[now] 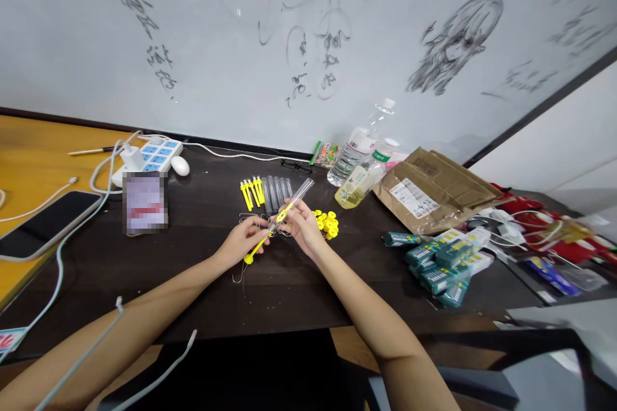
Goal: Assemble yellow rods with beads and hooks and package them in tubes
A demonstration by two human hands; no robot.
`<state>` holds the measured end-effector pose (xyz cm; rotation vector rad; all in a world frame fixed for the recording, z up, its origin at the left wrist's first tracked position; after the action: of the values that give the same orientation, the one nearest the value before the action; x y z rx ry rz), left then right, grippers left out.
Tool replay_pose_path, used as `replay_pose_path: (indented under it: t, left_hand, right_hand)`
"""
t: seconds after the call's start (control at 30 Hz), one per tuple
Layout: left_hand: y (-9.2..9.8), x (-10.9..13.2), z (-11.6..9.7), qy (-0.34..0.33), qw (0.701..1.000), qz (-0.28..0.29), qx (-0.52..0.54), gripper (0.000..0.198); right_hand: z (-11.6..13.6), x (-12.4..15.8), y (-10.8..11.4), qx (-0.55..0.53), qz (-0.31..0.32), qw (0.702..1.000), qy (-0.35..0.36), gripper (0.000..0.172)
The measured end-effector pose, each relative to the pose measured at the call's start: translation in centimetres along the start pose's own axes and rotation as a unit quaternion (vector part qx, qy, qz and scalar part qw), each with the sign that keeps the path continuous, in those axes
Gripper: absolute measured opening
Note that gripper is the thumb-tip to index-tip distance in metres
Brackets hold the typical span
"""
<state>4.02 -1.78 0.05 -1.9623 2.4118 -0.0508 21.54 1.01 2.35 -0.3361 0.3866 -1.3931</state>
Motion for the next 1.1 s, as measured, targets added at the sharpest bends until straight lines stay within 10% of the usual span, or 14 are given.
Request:
replay_pose_path:
  t: [0.13, 0.43, 1.1]
  left_hand:
    - [0.0, 0.3, 0.3, -0.017, 0.994, 0.027, -0.109, 0.046]
    - [-1.0, 0.2, 0.0, 0.144, 0.986, 0.013, 0.088, 0.049]
    - [-0.9, 0.6, -1.3, 0.164, 0.971, -0.04, 0.169, 0.064]
  right_hand:
    - [0.1, 0.0, -0.1, 0.006, 0.007, 1.0, 0.014, 0.033]
    - [0.0, 0.6, -0.8, 0.07, 0.023, 0.997, 0.033, 0.034]
    - [-2.5, 2.9, -1.8, 0.309, 0.204, 0.923, 0.103, 0.033]
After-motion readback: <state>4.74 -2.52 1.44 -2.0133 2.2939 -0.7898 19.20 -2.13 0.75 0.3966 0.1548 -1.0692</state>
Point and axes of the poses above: each hand's wrist, its own x-axis away from the middle knuckle, its own y-axis out of the back of the hand, z = x × y, the point moved 1 cm from there along -x, towards the middle knuckle, and after that the axes turned 9 degrees about -z, right-handed, at the moved point
